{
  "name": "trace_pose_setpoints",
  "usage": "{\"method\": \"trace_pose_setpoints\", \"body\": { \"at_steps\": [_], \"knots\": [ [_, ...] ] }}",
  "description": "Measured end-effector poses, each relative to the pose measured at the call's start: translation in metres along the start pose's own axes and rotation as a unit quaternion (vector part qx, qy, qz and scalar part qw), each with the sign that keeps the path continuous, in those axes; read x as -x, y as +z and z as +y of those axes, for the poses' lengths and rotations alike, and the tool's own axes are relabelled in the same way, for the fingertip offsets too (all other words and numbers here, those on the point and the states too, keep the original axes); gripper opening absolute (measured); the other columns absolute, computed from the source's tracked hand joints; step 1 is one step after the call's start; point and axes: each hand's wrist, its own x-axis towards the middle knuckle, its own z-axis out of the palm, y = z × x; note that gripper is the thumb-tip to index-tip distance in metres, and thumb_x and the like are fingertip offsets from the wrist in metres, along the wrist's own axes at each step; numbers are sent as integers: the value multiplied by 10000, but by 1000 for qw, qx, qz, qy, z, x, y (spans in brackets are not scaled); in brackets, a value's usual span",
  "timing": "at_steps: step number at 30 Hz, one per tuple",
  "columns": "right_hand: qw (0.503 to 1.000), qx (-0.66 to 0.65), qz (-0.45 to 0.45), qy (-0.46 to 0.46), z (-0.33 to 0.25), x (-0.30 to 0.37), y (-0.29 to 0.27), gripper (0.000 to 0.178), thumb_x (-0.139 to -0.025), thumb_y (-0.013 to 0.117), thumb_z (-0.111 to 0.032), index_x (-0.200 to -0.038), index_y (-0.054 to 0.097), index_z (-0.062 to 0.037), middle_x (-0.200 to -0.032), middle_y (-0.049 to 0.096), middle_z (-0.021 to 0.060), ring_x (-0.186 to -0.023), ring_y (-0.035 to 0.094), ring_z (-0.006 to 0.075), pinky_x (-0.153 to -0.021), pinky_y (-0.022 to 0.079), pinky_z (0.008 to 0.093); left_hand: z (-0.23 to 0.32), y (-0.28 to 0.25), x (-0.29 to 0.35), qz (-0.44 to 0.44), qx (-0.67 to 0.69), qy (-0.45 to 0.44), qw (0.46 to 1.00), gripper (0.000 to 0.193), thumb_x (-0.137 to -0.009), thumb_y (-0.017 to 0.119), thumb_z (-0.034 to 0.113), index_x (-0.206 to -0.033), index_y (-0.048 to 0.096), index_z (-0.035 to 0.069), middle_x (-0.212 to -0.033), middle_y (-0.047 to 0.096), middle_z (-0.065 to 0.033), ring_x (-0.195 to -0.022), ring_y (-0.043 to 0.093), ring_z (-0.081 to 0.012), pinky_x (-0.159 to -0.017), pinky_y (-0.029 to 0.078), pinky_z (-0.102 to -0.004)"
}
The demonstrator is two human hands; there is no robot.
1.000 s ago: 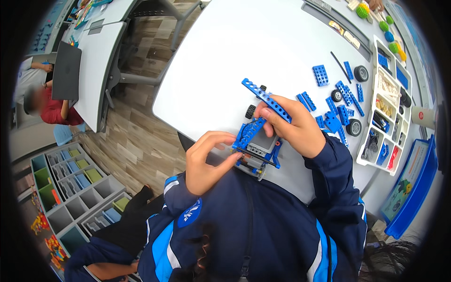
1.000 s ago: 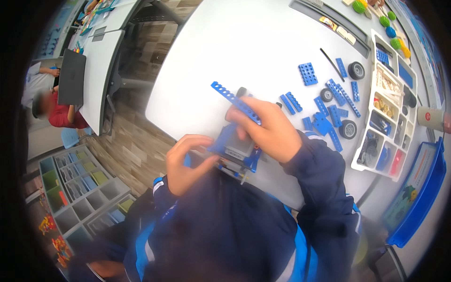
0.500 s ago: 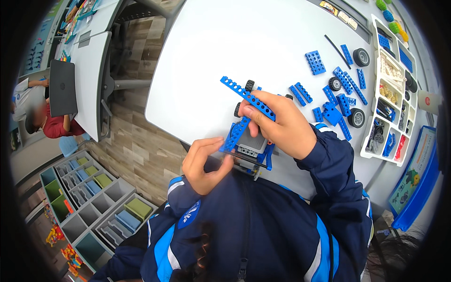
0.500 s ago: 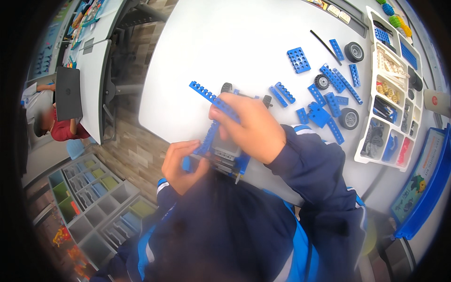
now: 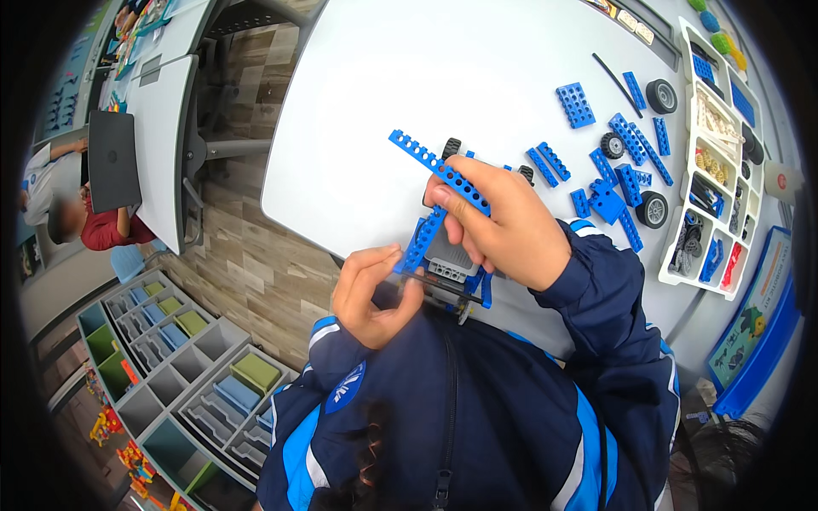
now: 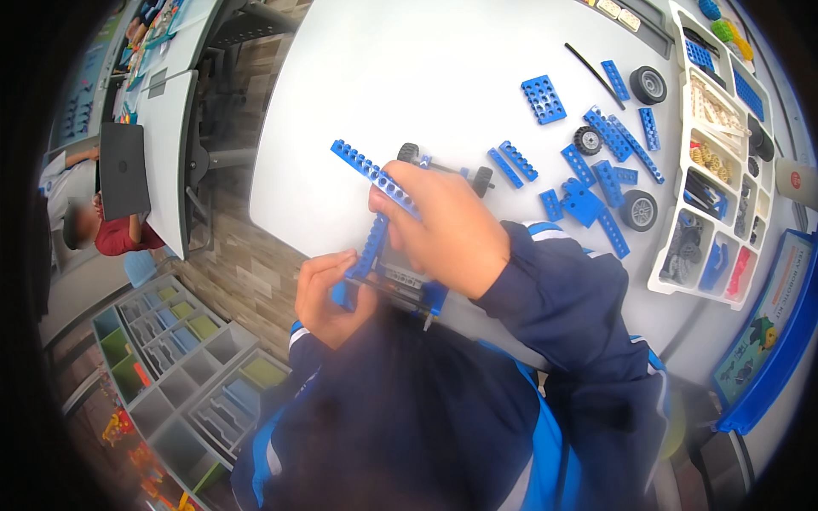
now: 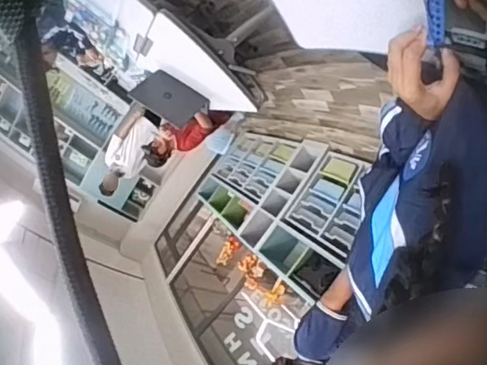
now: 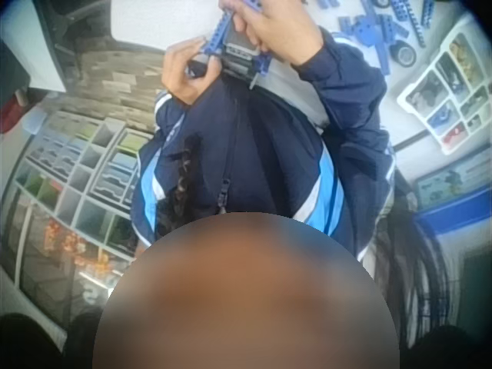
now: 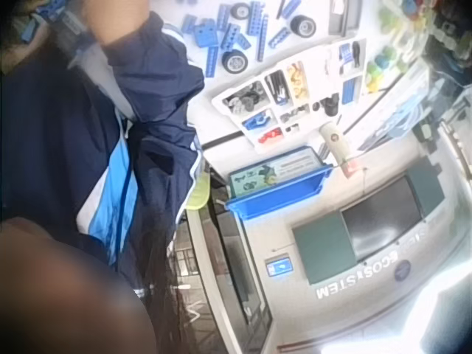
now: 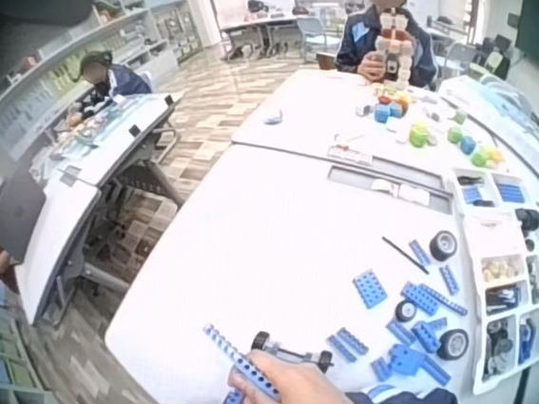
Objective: The person assembles a small wheeled robot using blue and grey LEGO Technic pieces. They attach beams, wheels, and a central control brick to the chassis, repeatedly adjusting and securing the components by hand.
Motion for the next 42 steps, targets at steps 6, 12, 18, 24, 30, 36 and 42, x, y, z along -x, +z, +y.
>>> {"method": "trace_pose_setpoints", "body": {
  "at_steps": [6, 12, 18, 24, 30, 36, 42],
  "knots": [
    [998, 31, 3, -63, 4, -5, 1, 139, -985, 565, -144, -948, 596, -13, -629, 592, 86, -553, 585, 203, -543, 443, 321, -1, 2, 0, 5, 10, -2, 1000, 375, -670, 782, -62, -1020, 653, -20, -1040, 652, -181, -902, 687, -282, -776, 564, -333],
    [995, 60, 3, -78, 1, -11, 1, 147, -968, 583, -151, -920, 604, -14, -644, 615, 115, -627, 638, 273, -609, 474, 369, -7, 7, -1, 22, 36, 21, 999, 376, -655, 769, -77, -1009, 653, -22, -1030, 652, -180, -886, 687, -288, -755, 565, -337],
    [998, 48, -10, -47, 2, -10, 0, 182, -1008, 549, -190, -1036, 611, -21, -630, 551, 25, -526, 513, 116, -501, 396, 261, -6, 6, -4, 16, 29, 16, 999, 355, -666, 776, -66, -996, 651, -19, -1020, 653, -180, -880, 682, -288, -747, 560, -342],
    [993, 29, 52, -105, -1, 0, -16, 226, -1020, 546, -232, -1102, 612, -33, -736, 520, -24, -642, 455, 49, -585, 372, 218, -3, 6, -6, 4, 34, -11, 999, 382, -671, 794, -36, -1021, 643, -14, -1037, 656, -171, -894, 671, -285, -770, 547, -347],
    [985, -157, 55, -54, -12, 28, -42, 329, -1030, 442, -348, -1037, 565, -43, -789, 469, -17, -692, 431, 67, -616, 353, 202, -4, -2, -13, -33, 70, -36, 996, 499, -661, 802, -5, -1128, 628, -2, -1144, 637, -168, -1025, 637, -289, -829, 529, -357],
    [918, -363, -25, -158, 12, 40, -30, 359, -1012, 381, -379, -1054, 485, -37, -851, 434, 48, -766, 430, 140, -691, 367, 294, -2, -37, -41, -107, 114, -93, 983, 513, -743, 684, -22, -1246, 592, 17, -1298, 576, -180, -1173, 582, -284, -897, 498, -378],
    [859, -479, -11, -178, 21, 37, -13, 252, -949, 456, -291, -987, 507, -48, -849, 449, 55, -800, 422, 175, -755, 353, 318, 28, -50, -59, -59, 133, -57, 988, 382, -796, 560, -75, -1160, 649, 3, -1174, 649, -145, -1030, 628, -261, -820, 504, -347]
  ]
}}
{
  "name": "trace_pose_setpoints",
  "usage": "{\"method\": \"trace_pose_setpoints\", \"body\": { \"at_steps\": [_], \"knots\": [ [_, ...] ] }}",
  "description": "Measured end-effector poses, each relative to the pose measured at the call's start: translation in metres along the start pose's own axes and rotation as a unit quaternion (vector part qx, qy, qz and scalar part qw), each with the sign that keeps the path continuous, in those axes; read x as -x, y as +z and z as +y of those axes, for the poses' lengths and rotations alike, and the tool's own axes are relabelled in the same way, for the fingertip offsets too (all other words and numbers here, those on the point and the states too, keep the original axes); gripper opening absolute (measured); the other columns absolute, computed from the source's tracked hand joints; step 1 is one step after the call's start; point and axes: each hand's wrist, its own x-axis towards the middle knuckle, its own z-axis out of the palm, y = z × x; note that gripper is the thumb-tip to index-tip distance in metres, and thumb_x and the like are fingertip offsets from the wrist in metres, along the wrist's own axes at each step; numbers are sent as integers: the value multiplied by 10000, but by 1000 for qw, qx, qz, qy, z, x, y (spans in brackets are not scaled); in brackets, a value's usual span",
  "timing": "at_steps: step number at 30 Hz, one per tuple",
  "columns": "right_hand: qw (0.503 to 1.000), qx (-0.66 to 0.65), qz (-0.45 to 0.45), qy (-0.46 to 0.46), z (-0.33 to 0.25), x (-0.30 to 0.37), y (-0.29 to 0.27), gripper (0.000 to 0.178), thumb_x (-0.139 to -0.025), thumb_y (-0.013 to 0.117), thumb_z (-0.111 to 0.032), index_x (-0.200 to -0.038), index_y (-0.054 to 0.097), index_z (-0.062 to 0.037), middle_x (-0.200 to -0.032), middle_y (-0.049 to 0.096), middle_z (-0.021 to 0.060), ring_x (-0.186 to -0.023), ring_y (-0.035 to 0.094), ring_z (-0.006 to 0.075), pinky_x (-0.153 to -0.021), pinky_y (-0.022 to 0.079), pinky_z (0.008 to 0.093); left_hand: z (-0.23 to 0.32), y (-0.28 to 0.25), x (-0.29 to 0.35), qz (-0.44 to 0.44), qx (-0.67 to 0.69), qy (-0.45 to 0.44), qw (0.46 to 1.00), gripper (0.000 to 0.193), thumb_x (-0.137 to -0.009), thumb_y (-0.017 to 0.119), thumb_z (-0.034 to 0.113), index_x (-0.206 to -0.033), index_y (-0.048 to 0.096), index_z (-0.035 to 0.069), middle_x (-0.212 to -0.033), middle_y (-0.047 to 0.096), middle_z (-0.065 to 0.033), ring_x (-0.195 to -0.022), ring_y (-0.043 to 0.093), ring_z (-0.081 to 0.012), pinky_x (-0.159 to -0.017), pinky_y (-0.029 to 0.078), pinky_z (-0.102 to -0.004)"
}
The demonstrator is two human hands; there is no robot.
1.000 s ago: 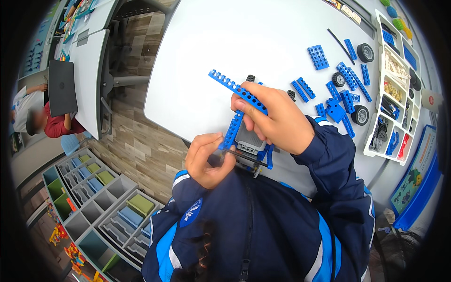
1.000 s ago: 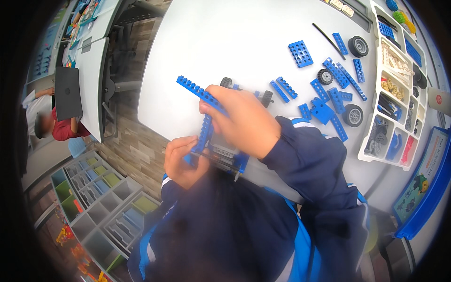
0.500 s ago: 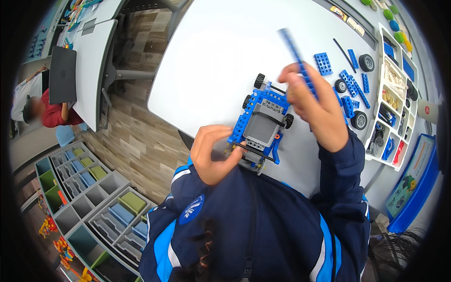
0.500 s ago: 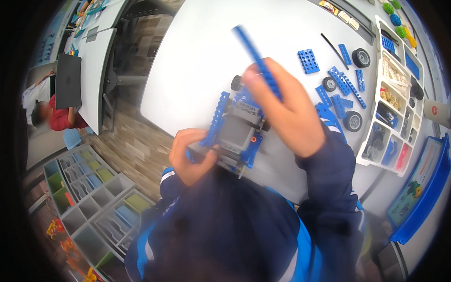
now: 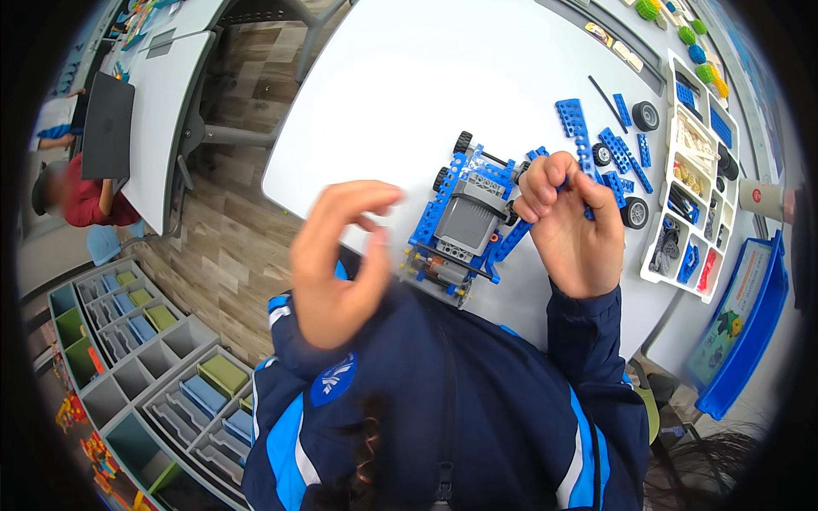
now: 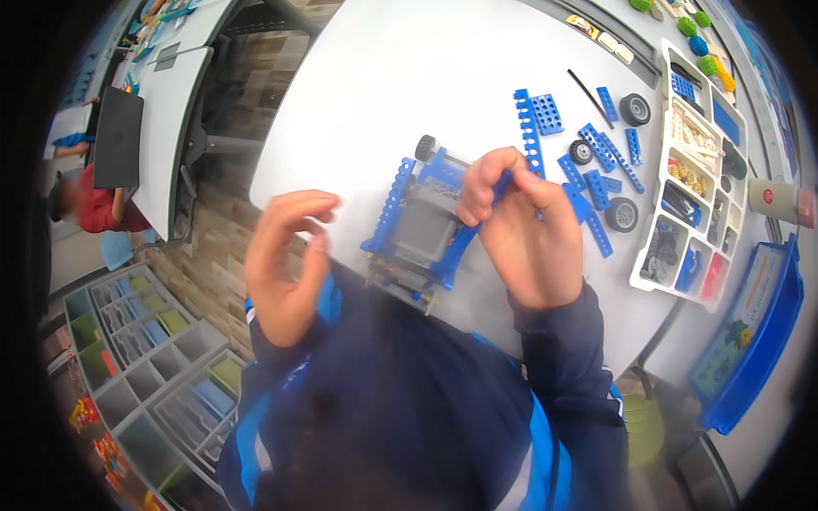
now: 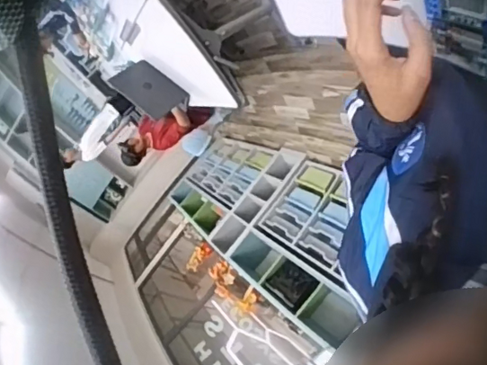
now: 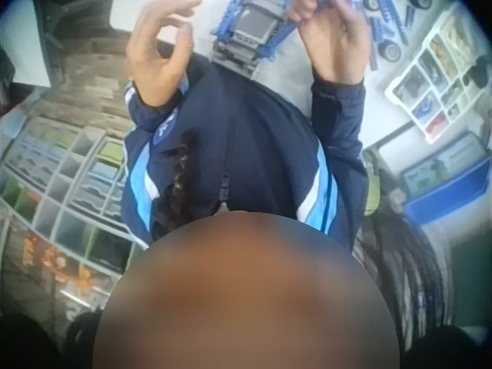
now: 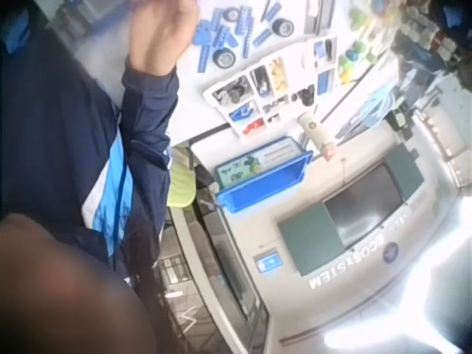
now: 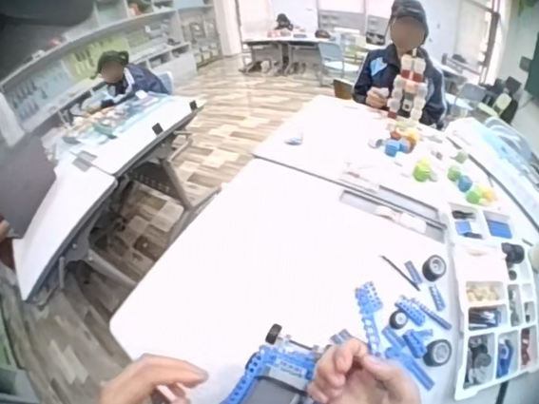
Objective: The person assembles a small wheeled robot using blue and grey LEGO Technic pieces. They attach beams, wheels, and a central control brick to the chassis, repeatedly adjusting and securing the components by hand.
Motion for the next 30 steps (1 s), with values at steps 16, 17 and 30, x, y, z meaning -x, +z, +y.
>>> {"method": "trace_pose_setpoints", "body": {
  "at_steps": [16, 17, 30],
  "knots": [
    [987, 143, 60, -45, 13, 21, 29, 248, -998, 507, -130, -1197, 572, 3, -907, 512, 47, -857, 458, 146, -805, 393, 306, 20, 51, -19, -139, 101, -32, 985, 468, -819, 749, 5, -1256, 582, 18, -886, 697, -96, -730, 664, -165, -692, 518, -287],
    [983, 167, 31, -62, 10, 18, 26, 292, -990, 505, -107, -1236, 575, 33, -1003, 594, 85, -966, 536, 173, -895, 424, 325, 20, 50, -21, -149, 99, -49, 983, 476, -823, 745, 1, -1268, 579, 23, -880, 692, -94, -718, 654, -161, -688, 517, -281],
    [918, 370, 140, -26, -22, 48, -13, 89, -901, 669, -63, -939, 593, -38, -831, 541, -26, -773, 479, 63, -711, 379, 225, 22, 52, -40, -253, 0, -13, 967, 686, -828, 690, -49, -1451, 480, 147, -852, 662, -100, -727, 645, -183, -735, 528, -312]
  ]
}}
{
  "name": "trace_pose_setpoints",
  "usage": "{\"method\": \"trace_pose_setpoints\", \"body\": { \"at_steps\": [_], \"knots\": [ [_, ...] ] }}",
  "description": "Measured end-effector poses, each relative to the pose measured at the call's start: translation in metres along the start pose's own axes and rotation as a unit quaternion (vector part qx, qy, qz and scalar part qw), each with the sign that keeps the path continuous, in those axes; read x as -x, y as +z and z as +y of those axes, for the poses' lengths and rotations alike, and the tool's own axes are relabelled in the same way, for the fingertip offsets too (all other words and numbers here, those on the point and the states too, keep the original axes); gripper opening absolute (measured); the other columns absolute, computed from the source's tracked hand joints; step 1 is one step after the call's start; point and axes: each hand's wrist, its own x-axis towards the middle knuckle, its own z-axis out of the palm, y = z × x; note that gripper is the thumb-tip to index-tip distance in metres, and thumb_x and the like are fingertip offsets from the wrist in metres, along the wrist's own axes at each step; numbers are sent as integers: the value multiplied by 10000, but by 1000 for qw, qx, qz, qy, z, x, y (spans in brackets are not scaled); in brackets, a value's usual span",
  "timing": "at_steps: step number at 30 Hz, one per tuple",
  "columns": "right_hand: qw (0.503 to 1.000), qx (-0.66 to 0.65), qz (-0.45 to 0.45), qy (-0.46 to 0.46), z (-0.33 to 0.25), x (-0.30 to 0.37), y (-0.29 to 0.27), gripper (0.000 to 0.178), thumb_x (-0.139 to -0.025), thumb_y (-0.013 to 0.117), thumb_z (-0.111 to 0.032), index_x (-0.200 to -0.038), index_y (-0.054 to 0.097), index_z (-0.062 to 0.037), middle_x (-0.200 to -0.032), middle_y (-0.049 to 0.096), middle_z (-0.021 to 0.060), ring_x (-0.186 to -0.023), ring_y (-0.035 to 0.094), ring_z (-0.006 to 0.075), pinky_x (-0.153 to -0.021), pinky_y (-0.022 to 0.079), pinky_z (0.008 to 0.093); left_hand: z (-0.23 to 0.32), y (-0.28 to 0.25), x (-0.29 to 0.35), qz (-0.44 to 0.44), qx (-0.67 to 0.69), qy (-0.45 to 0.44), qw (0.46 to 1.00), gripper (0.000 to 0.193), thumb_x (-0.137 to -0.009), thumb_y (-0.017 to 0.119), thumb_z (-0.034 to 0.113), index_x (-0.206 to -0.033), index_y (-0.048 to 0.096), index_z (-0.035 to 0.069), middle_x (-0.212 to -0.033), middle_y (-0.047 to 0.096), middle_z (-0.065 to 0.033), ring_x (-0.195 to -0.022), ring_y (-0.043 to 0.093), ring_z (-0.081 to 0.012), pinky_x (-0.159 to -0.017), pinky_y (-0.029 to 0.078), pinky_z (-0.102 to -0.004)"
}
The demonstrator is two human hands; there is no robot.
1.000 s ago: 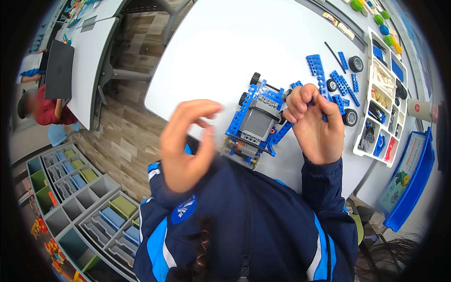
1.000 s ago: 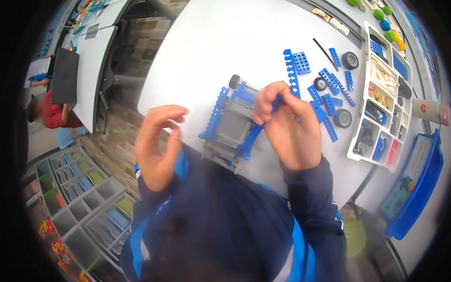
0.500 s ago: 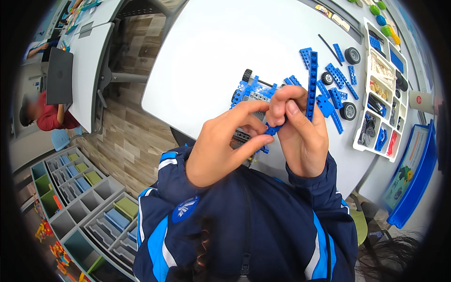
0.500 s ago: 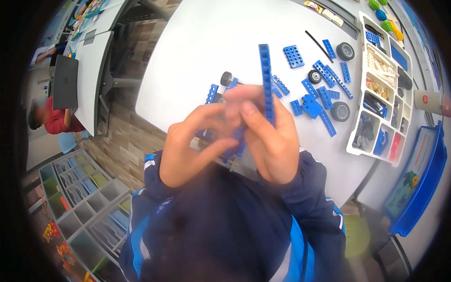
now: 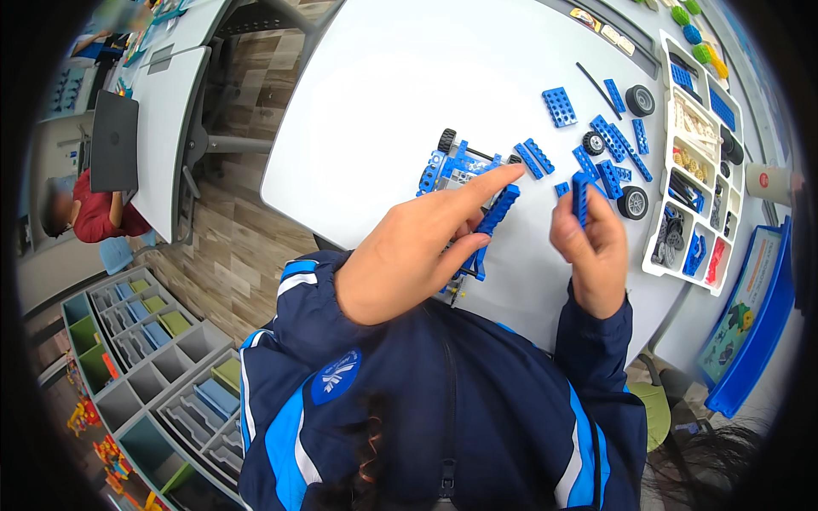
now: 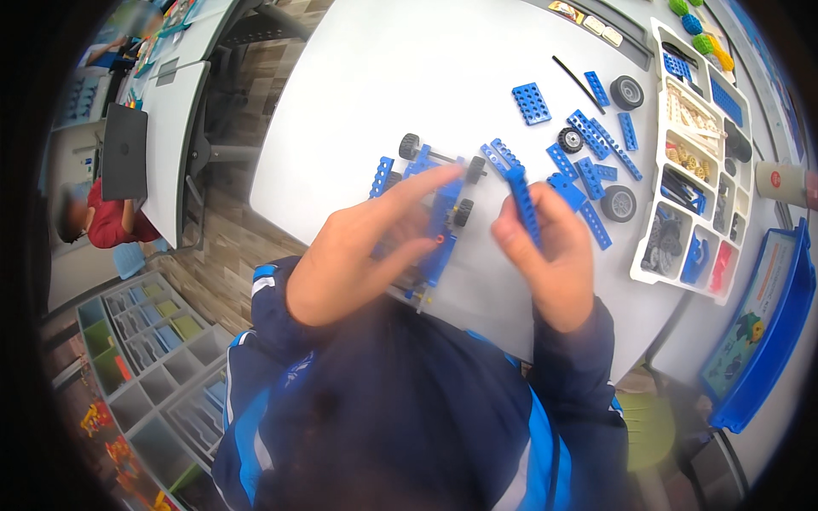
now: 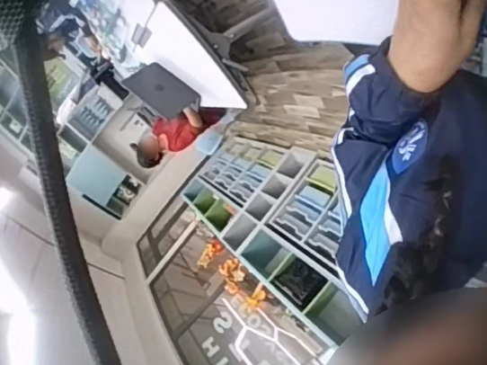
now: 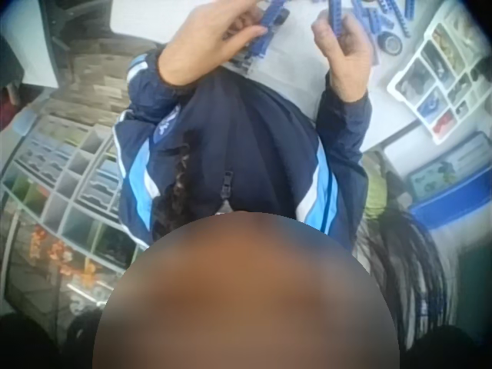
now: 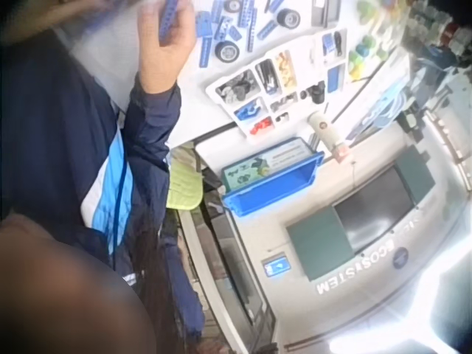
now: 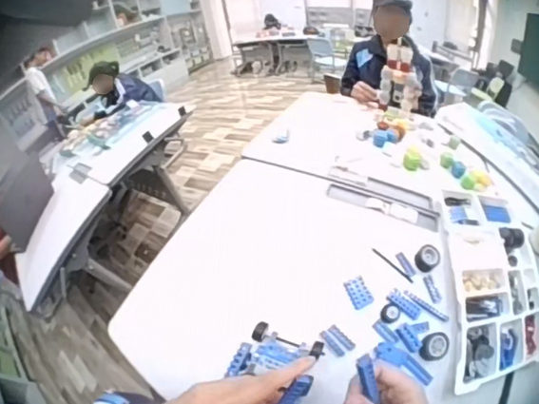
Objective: The person assembles a small wheeled robot using blue and grey LEGO Technic pieces. They attach beams, wheels, and a central control brick to the chassis, repeatedly adjusting and securing the components by hand.
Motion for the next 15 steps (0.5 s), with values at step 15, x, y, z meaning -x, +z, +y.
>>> {"method": "trace_pose_setpoints", "body": {
  "at_steps": [15],
  "knots": [
    [964, 193, -151, -98, 47, 11, 6, 236, -776, 810, -81, -985, 726, -12, -864, 734, 85, -604, 588, 130, -578, 445, 261, 1, -7, -18, -136, 54, -33, 989, 648, -857, 604, -102, -1448, 476, 131, -844, 574, -96, -678, 627, -177, -663, 504, -301]
  ]
}}
